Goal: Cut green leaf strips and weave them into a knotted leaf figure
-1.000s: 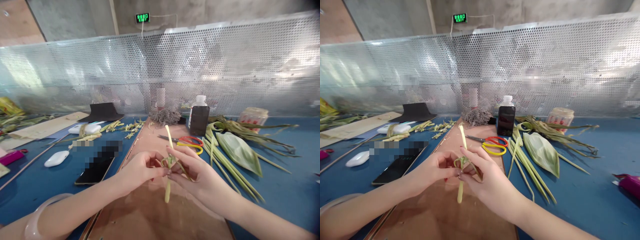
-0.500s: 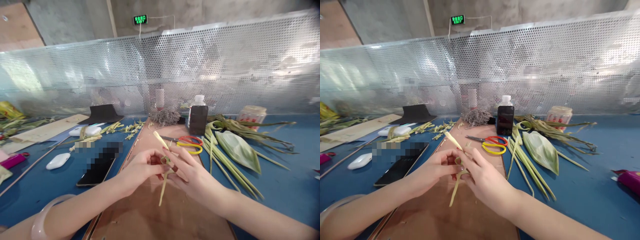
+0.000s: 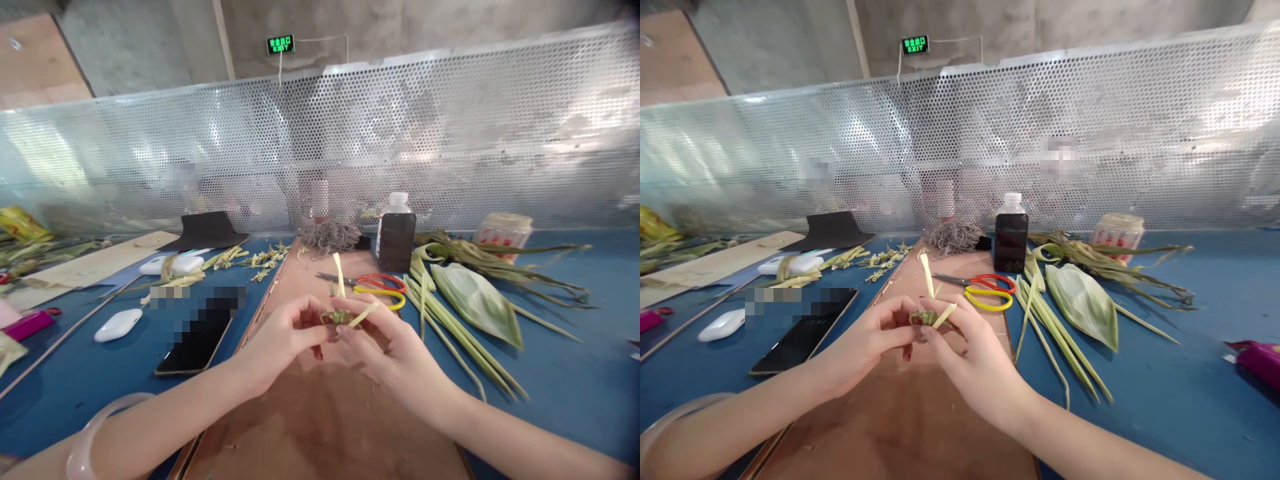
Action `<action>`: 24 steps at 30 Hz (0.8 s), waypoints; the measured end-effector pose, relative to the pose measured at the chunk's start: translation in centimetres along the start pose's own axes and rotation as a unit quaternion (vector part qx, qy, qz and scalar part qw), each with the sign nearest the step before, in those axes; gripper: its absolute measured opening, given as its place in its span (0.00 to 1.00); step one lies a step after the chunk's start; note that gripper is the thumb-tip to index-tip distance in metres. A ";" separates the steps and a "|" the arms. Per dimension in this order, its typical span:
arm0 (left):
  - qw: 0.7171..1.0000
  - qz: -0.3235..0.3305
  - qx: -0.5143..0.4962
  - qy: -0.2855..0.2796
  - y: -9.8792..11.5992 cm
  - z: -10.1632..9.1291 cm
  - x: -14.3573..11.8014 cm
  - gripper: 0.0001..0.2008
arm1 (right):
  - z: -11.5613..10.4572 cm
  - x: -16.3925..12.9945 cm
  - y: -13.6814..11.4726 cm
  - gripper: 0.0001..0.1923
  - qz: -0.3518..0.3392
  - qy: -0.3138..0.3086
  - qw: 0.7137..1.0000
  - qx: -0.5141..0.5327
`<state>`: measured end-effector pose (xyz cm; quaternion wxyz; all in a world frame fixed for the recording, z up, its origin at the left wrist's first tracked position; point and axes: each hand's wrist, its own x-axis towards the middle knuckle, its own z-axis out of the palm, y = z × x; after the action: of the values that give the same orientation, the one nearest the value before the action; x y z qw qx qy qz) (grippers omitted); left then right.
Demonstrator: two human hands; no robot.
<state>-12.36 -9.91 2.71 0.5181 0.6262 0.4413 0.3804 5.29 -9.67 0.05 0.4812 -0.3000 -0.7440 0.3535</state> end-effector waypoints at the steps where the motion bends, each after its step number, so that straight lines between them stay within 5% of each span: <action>1: 1.000 0.007 -0.003 0.003 0.1 0.0 0.0 0.07 | 0.0 0.0 -0.1 0.15 0.026 0.003 0.999 0.043; 7: 0.999 0.028 -0.009 0.013 0.0 0.1 0.0 0.07 | -0.1 0.3 -0.5 0.16 0.158 0.022 0.963 0.218; 13: 1.000 0.020 -0.008 0.012 -0.2 -0.1 -0.2 0.08 | -0.2 0.4 -0.3 0.10 0.183 0.024 0.920 0.346; 24: 0.999 0.025 0.003 0.021 -0.3 0.1 0.1 0.13 | 0.0 0.4 -0.3 0.09 0.160 -0.022 0.942 0.294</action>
<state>-12.26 -9.78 2.36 0.4973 0.6304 0.4372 0.4052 5.10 -9.53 0.52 0.4689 -0.2525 -0.5599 0.6348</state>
